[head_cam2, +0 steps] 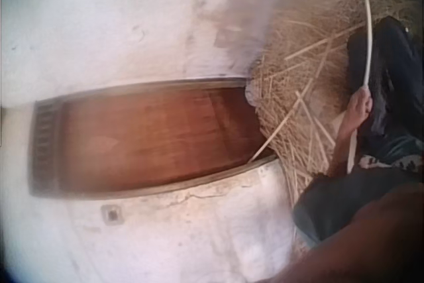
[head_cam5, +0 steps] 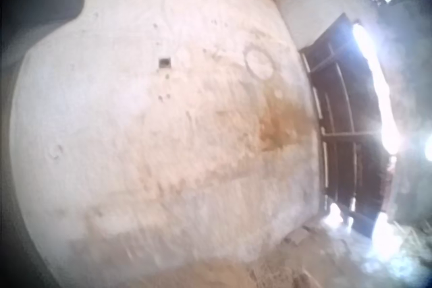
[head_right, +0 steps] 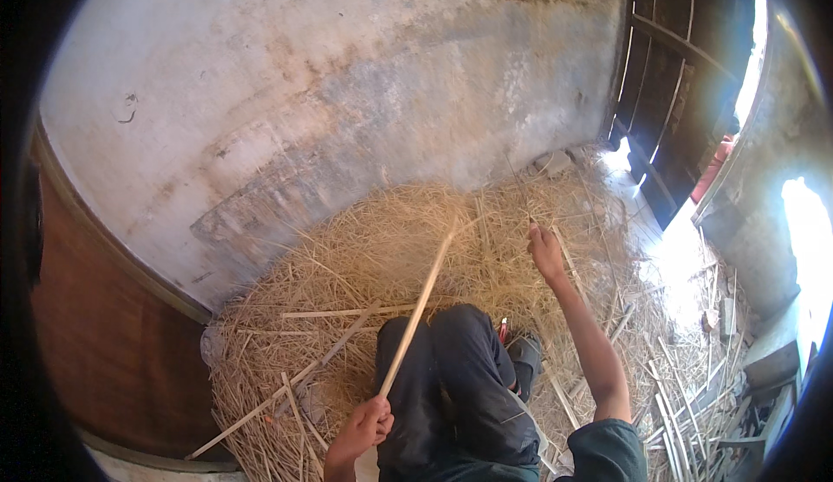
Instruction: The person sits on a straw-covered floor and uses a red utility knife to shave and sharpen a long, thin wooden stick. They rotate the stick and scrape the blade along its length to smooth the surface and create a pointed tip. The person also uses a large black machete to scrape the stick's surface.
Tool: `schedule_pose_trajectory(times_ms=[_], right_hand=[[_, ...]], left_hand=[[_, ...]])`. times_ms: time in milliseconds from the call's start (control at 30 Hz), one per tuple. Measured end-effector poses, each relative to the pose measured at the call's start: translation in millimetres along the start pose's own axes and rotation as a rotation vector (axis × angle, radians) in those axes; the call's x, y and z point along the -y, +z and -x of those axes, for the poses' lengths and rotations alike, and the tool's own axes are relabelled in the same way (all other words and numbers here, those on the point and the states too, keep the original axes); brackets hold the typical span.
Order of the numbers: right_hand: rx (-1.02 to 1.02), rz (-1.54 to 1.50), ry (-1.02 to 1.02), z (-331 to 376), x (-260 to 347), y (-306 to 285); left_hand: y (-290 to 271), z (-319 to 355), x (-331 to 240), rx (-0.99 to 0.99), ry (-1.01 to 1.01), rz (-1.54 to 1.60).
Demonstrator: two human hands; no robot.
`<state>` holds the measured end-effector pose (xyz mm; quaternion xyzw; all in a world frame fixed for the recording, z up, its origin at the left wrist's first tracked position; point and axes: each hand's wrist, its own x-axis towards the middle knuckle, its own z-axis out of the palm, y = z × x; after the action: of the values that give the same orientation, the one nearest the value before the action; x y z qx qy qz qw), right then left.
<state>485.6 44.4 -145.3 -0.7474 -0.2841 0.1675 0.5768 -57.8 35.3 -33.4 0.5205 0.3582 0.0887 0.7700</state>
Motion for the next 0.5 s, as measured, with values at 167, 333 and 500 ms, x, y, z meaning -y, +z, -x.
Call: schedule_pose_trajectory(times_ms=[167, 333, 500], right_hand=[[-0.064, -0.429, 0.084, 60, 60, 25], [-0.021, 0.096, -0.462, 105, 76, 41], [0.443, 0.614, -0.836, 134, 111, 37]], left_hand=[[-3, -18, -19, 0.06, -0.098, 0.172], [3, -31, -22, 0.059, -0.099, 0.208], [10, -32, -19, 0.001, 0.061, 0.031]])
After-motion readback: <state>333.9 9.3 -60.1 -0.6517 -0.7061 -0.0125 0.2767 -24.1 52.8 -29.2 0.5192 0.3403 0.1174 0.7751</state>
